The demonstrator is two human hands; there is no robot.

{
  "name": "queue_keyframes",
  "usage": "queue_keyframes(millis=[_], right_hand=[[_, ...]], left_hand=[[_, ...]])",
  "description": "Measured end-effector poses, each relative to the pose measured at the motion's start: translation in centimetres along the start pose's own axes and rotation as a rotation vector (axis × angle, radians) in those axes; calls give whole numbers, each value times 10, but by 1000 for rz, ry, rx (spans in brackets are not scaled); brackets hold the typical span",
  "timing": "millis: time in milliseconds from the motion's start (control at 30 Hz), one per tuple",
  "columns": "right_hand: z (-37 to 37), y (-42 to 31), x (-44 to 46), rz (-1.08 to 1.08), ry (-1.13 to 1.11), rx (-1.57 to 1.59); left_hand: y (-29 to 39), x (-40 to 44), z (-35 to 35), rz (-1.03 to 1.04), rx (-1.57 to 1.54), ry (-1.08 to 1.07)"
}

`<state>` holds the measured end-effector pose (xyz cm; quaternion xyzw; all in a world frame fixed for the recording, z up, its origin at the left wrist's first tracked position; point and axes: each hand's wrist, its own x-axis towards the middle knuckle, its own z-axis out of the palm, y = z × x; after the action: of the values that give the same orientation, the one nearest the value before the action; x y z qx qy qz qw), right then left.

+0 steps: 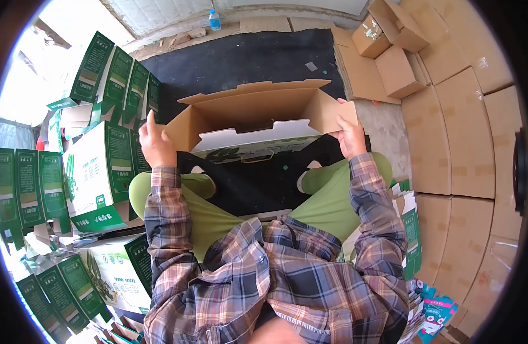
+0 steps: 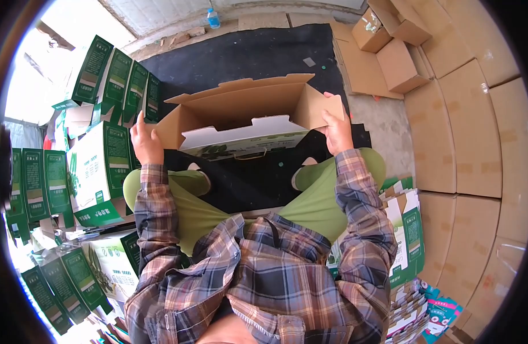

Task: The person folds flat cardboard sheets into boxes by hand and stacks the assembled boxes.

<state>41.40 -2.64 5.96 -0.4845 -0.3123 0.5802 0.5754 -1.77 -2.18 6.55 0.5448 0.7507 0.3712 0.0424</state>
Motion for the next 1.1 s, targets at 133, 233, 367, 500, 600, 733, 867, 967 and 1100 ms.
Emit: queue_keyframes(millis=[133,233,367,500,600,733,867,967,1100], right_hand=[[-1,0,-9,-14,7,-30],[-3,3,-14,-26,17,-55],[-3,1,-21,-27,32,-18],[-6,3,-24,-33,64,-40],[-2,1,-29,-29,75,-113],[2,1,-33,-104,52,-213],[14,-14,-30,-171,-266,-618],[11,-9,-10,-138,-388,-810],[23,5,-5,-171,-345,-1105]], left_hand=[[43,3,7,390,368,68],[60,4,12,633,102,-124],[46,6,20,766,9,-259],[30,0,24,556,-143,-598],[30,-2,20,690,133,-614],[37,-7,16,663,245,-650],[39,-9,16,646,278,-638],[40,-8,16,656,293,-637],[34,-9,16,729,165,-453]])
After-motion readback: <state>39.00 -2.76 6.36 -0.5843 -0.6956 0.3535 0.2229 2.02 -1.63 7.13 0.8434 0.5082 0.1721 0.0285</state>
